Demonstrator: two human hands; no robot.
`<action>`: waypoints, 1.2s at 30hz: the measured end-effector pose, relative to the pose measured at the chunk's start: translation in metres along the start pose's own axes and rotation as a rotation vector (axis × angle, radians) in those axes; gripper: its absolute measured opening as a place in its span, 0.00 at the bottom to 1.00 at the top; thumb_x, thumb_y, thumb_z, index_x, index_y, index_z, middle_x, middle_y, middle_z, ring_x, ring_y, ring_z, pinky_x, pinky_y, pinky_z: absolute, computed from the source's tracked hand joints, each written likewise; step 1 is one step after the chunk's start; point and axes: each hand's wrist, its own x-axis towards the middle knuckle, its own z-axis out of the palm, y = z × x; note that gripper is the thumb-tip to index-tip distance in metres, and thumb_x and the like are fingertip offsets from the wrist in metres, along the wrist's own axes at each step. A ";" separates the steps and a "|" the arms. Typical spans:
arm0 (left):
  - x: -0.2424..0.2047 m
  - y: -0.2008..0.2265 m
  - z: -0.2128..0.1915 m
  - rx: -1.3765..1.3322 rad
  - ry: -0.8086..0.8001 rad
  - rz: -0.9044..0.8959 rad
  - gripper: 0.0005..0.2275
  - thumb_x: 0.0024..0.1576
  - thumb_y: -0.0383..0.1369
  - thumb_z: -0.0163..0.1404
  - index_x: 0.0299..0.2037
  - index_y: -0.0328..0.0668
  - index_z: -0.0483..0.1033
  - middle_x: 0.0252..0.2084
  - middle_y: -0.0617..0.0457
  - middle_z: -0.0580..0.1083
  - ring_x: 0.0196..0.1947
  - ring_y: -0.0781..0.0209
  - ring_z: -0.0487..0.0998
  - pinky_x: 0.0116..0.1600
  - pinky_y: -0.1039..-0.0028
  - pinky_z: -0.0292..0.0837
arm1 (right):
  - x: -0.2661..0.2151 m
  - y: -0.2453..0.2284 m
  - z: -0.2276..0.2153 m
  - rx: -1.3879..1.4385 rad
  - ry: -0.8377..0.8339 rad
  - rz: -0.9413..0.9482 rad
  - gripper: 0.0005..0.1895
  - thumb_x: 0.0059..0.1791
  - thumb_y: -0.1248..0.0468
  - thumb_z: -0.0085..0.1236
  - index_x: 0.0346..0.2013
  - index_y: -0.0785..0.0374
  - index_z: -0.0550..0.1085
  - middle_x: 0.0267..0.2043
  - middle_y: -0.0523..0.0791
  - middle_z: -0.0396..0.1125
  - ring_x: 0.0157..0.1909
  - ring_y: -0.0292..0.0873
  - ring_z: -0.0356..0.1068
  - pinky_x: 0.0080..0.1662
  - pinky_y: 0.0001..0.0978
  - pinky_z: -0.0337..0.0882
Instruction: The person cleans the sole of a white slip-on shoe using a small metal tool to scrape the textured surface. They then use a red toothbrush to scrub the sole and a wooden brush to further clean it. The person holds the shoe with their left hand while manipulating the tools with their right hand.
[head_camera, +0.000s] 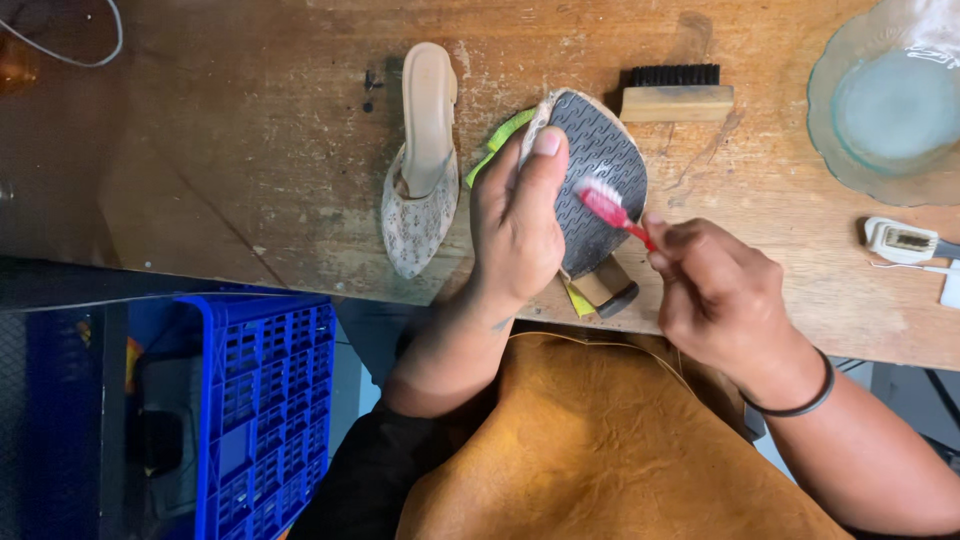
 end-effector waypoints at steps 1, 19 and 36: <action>0.001 -0.003 -0.003 0.007 0.003 -0.001 0.13 0.62 0.39 0.36 0.25 0.48 0.56 0.24 0.62 0.54 0.27 0.67 0.54 0.36 0.74 0.51 | -0.003 0.008 0.000 0.007 0.000 -0.001 0.05 0.50 0.82 0.46 0.32 0.75 0.65 0.31 0.54 0.64 0.35 0.49 0.71 0.41 0.32 0.72; -0.008 -0.037 -0.009 -0.235 0.093 -0.057 0.10 0.64 0.37 0.41 0.41 0.42 0.72 0.39 0.60 0.71 0.44 0.70 0.69 0.56 0.77 0.64 | 0.007 0.000 0.009 0.102 0.052 0.010 0.10 0.49 0.86 0.45 0.25 0.77 0.66 0.27 0.55 0.63 0.35 0.50 0.72 0.47 0.35 0.75; -0.015 -0.033 0.003 -0.446 0.135 -0.079 0.13 0.65 0.38 0.41 0.48 0.35 0.73 0.43 0.49 0.74 0.46 0.61 0.75 0.55 0.73 0.71 | 0.016 0.003 0.010 0.109 0.130 -0.014 0.12 0.49 0.86 0.47 0.23 0.76 0.65 0.28 0.57 0.64 0.37 0.53 0.73 0.45 0.36 0.76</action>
